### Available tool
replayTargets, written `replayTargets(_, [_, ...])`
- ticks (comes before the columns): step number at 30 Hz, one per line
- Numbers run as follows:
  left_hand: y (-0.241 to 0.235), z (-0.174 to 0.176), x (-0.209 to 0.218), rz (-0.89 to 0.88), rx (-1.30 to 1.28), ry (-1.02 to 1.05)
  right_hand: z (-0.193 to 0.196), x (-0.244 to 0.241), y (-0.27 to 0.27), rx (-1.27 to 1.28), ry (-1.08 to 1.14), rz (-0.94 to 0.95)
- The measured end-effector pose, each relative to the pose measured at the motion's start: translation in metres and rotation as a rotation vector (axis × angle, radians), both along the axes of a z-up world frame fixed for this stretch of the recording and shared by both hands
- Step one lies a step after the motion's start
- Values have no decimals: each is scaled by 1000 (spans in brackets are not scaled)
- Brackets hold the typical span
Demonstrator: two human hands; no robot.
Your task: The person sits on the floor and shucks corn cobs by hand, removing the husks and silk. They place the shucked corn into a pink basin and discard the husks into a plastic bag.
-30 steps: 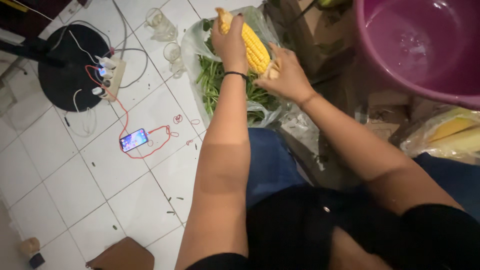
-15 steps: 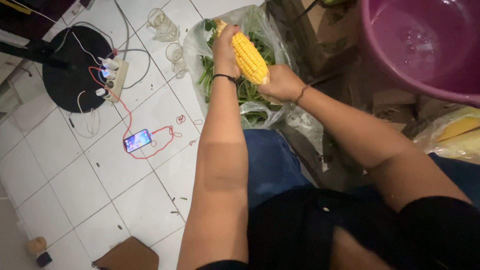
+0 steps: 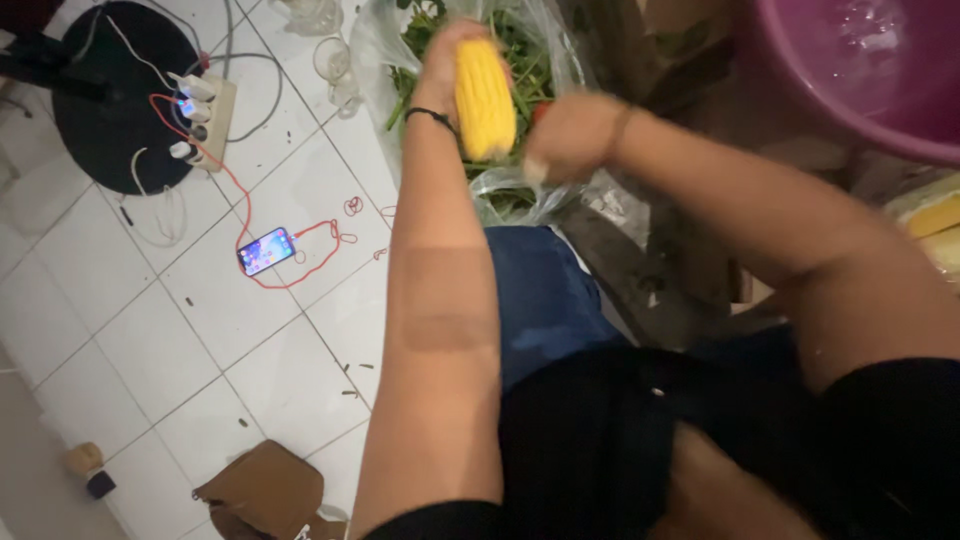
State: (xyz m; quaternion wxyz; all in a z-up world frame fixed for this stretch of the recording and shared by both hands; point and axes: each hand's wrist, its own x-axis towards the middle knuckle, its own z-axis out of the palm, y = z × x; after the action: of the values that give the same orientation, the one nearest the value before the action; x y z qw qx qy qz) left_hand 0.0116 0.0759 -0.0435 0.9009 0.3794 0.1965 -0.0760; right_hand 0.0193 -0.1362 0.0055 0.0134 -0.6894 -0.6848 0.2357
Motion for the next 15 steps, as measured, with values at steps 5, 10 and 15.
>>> replayTargets(5, [-12, 11, 17, 129, -38, -38, -13, -20, 5, 189, -53, -20])
replayTargets(10, [29, 40, 0, 355, 131, -237, -24, 30, 0, 349, 43, -519])
replayTargets(15, [32, 64, -18, 532, 166, -262, -43, 20, 19, 757, 344, -500])
